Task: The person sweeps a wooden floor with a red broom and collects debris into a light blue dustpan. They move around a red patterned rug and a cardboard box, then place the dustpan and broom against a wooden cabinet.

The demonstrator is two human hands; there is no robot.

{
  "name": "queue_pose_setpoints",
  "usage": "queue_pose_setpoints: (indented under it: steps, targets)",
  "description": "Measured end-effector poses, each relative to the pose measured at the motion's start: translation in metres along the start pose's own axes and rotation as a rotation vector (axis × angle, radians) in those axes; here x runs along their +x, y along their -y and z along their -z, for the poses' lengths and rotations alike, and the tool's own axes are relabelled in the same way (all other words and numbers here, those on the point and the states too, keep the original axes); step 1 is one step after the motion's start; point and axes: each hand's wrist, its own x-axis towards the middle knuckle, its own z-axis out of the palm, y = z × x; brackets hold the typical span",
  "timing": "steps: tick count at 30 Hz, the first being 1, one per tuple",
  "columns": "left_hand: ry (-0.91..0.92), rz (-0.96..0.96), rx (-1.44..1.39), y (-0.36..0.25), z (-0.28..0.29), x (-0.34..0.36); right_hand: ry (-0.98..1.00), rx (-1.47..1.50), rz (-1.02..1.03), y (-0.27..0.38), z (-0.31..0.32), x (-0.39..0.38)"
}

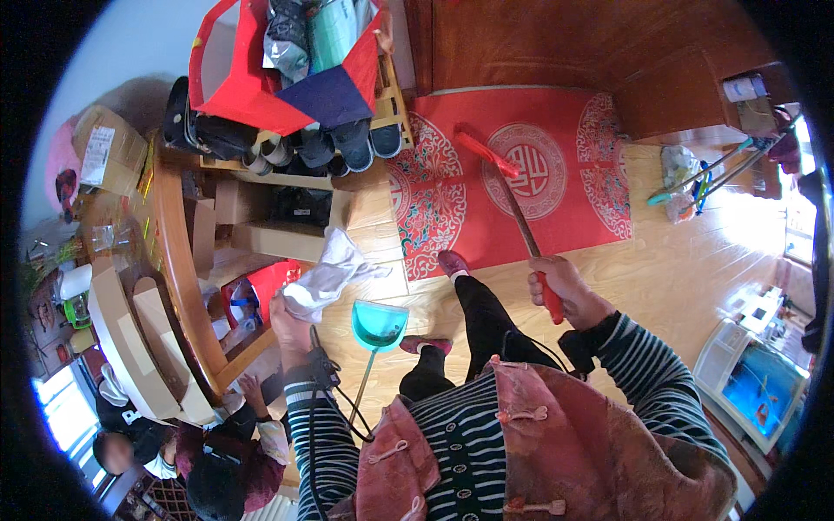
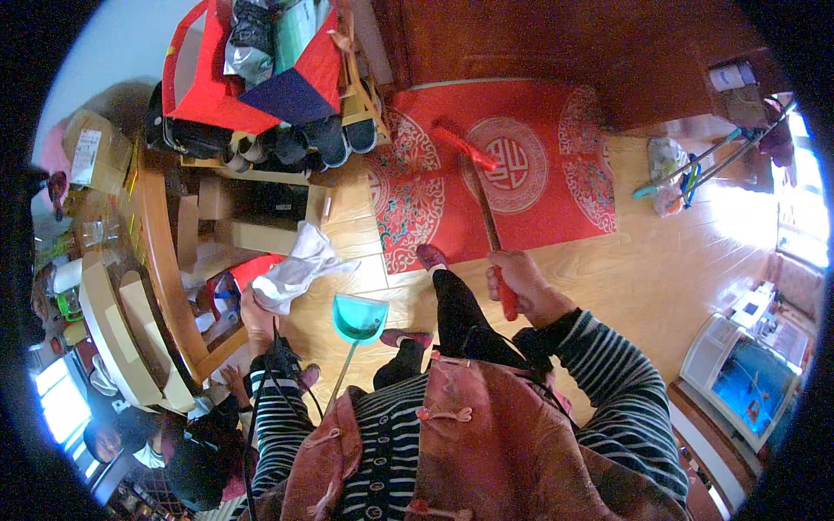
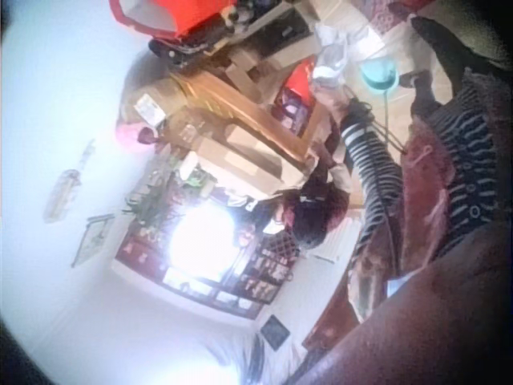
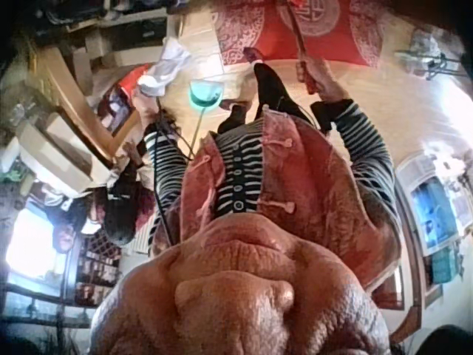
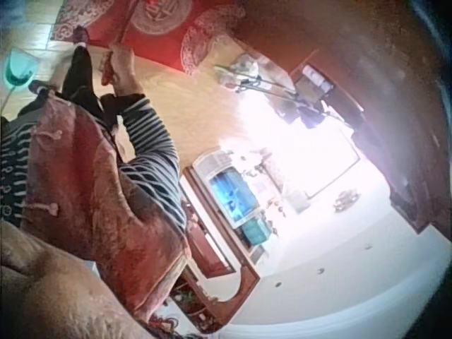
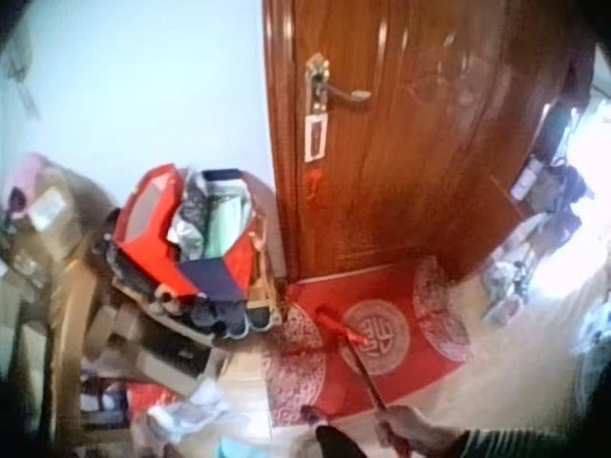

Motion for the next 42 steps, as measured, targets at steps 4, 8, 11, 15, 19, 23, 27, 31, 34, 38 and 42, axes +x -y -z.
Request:
queue_pose_setpoints:
  steps: [4, 8, 11, 15, 19, 23, 27, 31, 34, 38, 42]
  targets:
    - [0.028, -0.065, 0.193, -0.006, -0.006, -0.015, -0.065, -0.187, 0.128, 0.024, 0.030, -0.001]
    - [0.010, 0.012, 0.267, 0.000, 0.006, -0.034, -0.059, -0.376, 0.323, 0.034, 0.063, 0.082]
    - [0.052, 0.038, 0.299, 0.009, 0.022, -0.046, -0.056, -0.932, 0.575, 0.016, 0.057, 0.171]
    - [0.014, 0.050, 0.406, 0.024, 0.044, -0.063, -0.086, -0.974, 0.426, -0.058, 0.041, 0.167]
    - [-0.051, 0.049, 0.459, 0.031, 0.055, -0.080, -0.015, -0.604, 0.111, -0.093, 0.056, 0.048]
    - [-0.029, 0.082, 0.462, 0.040, 0.068, -0.083, -0.114, -0.489, 0.019, -0.084, 0.071, -0.038]
    - [0.303, -0.317, 1.205, 0.052, 0.090, -0.056, -0.255, -0.259, 0.098, -0.077, 0.096, -0.050]
    - [0.057, 0.032, 0.717, 0.075, 0.102, -0.035, -0.297, -0.120, 0.452, -0.036, 0.126, 0.021]
    - [0.286, -0.340, 1.446, 0.077, 0.120, -0.028, -0.235, -0.031, 0.485, 0.028, 0.150, 0.085]
    - [0.338, -0.230, 1.466, 0.081, 0.132, -0.033, -0.386, -0.026, 0.420, 0.121, 0.153, 0.168]
    - [-0.100, 0.016, 0.879, 0.090, 0.104, -0.070, -0.393, -0.516, 0.399, 0.121, 0.124, 0.228]
